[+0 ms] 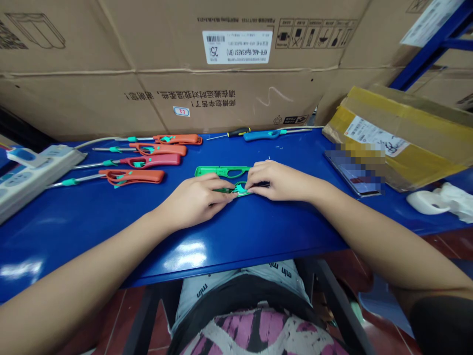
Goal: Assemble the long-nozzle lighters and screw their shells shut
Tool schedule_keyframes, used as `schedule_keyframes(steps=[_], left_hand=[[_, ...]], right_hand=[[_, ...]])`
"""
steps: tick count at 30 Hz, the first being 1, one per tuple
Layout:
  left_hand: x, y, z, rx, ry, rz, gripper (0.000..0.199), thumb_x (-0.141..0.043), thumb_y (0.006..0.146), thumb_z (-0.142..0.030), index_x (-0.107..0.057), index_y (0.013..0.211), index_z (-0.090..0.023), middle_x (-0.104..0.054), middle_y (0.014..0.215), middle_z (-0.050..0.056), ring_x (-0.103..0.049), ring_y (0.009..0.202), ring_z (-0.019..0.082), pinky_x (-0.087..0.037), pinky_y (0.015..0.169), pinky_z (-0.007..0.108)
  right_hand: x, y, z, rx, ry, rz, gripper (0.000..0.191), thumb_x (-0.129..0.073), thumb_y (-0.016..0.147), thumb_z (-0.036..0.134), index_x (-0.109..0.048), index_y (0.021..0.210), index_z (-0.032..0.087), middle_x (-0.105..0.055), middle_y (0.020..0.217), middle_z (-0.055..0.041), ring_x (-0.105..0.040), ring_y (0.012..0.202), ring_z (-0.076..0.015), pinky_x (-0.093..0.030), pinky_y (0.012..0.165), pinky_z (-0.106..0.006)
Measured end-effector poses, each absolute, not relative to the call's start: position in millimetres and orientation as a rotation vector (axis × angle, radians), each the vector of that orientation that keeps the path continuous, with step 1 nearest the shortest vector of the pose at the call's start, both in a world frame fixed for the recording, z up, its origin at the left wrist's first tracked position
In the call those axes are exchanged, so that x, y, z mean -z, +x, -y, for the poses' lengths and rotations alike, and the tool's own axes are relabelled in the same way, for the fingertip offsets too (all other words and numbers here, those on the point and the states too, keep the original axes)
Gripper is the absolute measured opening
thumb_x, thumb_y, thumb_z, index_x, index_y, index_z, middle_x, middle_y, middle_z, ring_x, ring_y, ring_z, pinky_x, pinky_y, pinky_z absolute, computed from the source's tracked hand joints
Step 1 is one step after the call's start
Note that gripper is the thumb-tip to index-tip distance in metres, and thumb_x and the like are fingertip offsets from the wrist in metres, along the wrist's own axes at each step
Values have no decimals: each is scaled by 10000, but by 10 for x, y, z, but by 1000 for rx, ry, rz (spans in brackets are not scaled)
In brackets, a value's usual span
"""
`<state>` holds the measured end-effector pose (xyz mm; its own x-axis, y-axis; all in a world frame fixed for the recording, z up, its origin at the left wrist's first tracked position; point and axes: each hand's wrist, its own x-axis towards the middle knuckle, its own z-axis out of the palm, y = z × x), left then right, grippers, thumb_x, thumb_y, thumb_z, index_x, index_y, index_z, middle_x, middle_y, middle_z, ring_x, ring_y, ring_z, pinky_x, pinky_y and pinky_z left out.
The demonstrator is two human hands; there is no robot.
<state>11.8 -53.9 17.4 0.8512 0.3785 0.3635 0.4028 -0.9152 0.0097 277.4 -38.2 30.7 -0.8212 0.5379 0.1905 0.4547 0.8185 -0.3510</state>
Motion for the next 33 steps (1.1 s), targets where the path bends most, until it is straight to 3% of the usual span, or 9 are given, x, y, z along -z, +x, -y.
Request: schedule_keyframes(steps=[33], left_hand=[[-167,114,544,637,-2941,533,256,-543,1013,-243,-754,1155,-222,-781,1136,40,-707,984,205,-598,861,340]], right_hand=[[-329,2767,392,-496,-765,2699,140,-619,946,185,-759,932,187,-767,948,-60,-635,890,-203,-477,859,-367]])
